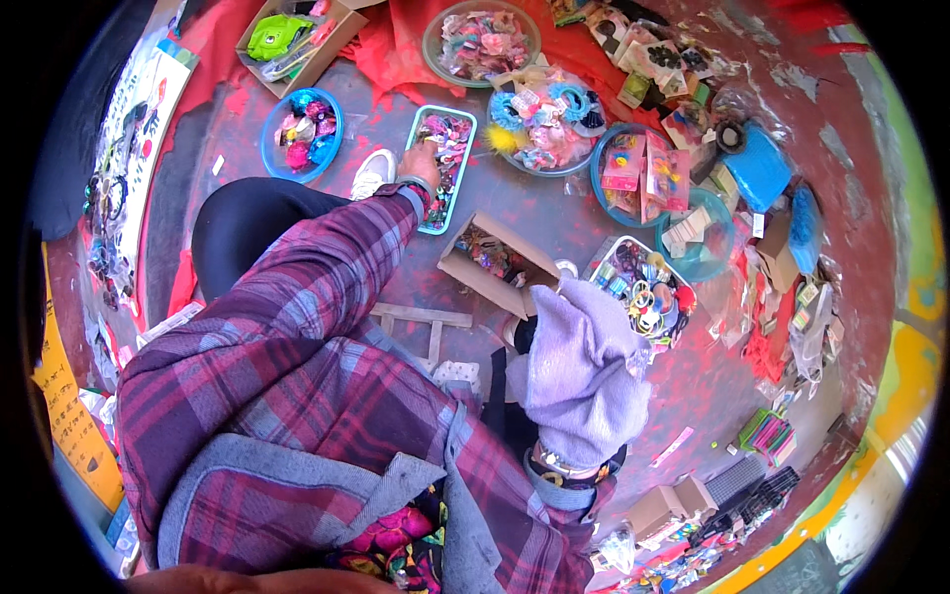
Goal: The person sits on the floor and wipes small decorative trinkets with a cloth. They pick up items one by one from a plastic tray, wipe them, and place them into a cardboard box. The person handles various small objects, including a yellow duck and a red figurine.
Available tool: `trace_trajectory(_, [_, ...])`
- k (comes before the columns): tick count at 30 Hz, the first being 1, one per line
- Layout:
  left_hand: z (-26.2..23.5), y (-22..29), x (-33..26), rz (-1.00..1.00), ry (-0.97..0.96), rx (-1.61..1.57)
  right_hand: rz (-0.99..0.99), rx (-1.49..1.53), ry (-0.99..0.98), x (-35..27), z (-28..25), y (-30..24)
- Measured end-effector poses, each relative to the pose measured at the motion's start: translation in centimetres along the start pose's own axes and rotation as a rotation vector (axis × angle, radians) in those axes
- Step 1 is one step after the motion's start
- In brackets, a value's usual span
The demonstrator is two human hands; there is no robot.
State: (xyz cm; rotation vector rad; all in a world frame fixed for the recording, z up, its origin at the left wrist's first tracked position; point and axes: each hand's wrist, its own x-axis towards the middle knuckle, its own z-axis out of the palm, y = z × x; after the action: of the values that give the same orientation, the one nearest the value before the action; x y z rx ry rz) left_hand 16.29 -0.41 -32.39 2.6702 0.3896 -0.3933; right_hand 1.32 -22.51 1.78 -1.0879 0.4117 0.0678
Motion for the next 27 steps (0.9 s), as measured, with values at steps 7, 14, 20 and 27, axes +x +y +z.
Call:
trace_trajectory(7, [0.9,-3.6,1.1,-0.186,0.003,-0.575,-0.065,0.311,-0.147,-0.7,-0.5,-0.2])
trace_trajectory(14, [-6.2,-0.2,-3.9,-0.391,-0.562,-1.742,-0.213,0.144,-0.118,-2.8,0.0,-0.6])
trace_trajectory(20, [-15.3,6.4,-10.8,0.114,-1.171,-2.099,-0.317,0.023,-0.190,-3.1,-0.3,-0.6])
trace_trajectory(27, [-24.9,8.8,-22.4,0.308,-1.493,-1.949,-0.152,0.291,-0.204,-6.6,0.7,0.4])
